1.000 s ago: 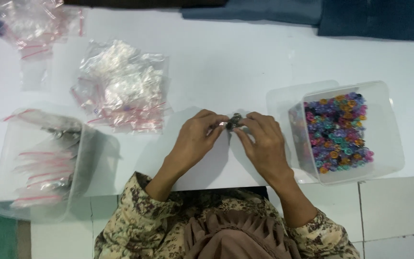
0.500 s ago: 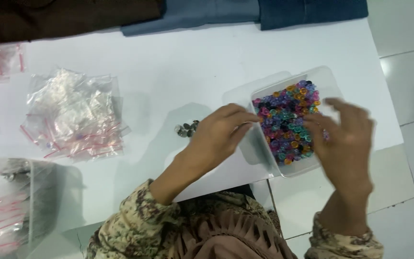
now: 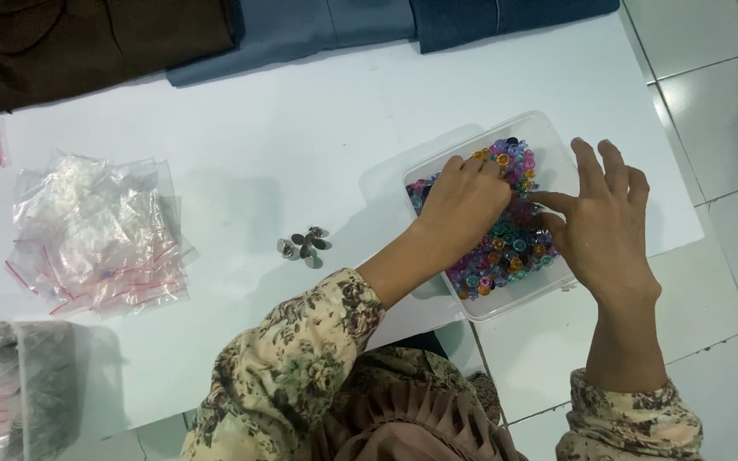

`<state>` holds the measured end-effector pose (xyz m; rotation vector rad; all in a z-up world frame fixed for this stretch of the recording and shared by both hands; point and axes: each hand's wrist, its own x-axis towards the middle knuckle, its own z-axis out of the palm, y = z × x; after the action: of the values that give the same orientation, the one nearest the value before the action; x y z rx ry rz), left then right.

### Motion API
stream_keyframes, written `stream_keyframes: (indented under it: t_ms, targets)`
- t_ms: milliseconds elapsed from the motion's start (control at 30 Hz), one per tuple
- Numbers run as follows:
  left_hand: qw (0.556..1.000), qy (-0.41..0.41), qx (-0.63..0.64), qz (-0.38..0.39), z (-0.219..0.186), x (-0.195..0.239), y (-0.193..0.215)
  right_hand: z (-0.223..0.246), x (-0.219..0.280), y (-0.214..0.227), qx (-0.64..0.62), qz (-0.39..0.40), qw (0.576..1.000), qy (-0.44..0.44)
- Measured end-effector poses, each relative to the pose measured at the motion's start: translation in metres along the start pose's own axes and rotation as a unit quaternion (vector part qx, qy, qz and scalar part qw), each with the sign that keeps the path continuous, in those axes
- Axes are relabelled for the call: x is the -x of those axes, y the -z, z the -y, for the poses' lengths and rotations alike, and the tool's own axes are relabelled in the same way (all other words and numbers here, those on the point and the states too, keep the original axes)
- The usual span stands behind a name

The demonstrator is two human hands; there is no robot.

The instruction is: The person sorts colorful buttons from a plastic container and places them into small ziplock bags. They seal each bag and set it aside, repeating the process with different button types.

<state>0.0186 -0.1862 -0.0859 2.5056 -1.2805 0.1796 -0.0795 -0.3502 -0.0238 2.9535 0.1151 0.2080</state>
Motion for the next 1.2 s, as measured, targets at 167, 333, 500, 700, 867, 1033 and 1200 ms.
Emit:
stream_keyframes:
  t_ms: [167, 333, 500, 700, 867, 1033, 1200]
  targets:
    - [0.998, -0.026, -0.049, -0.006, -0.003, -0.008, -0.013, -0.004, 0.001, -0.010, -0.013, -0.001, 1.000, -0.003]
    - [0.996, -0.037, -0.075, -0.041, -0.006, -0.008, -0.015, -0.004, 0.003, -0.012, -0.042, -0.009, 0.999, 0.000]
    - [0.991, -0.051, -0.106, -0.066, -0.006, -0.007, -0.021, -0.001, 0.003, -0.007, -0.102, -0.037, 0.994, -0.010]
    - [0.996, -0.036, -0.011, -0.080, 0.001, -0.004, -0.003, 0.000, 0.006, -0.010, -0.084, -0.098, 0.991, -0.017]
    - [0.963, 0.001, 0.248, 0.110, 0.022, 0.016, 0.086, 0.018, 0.008, 0.006, -0.144, -0.146, 0.979, -0.006]
    - [0.916, 0.004, 0.392, 0.080, 0.051, 0.070, 0.138, 0.060, 0.007, 0.038, -0.243, -0.199, 0.949, -0.014]
    - [0.937, 0.052, 0.346, 0.002, 0.078, 0.145, 0.153, 0.127, 0.004, 0.075, -0.363, -0.195, 0.909, 0.067]
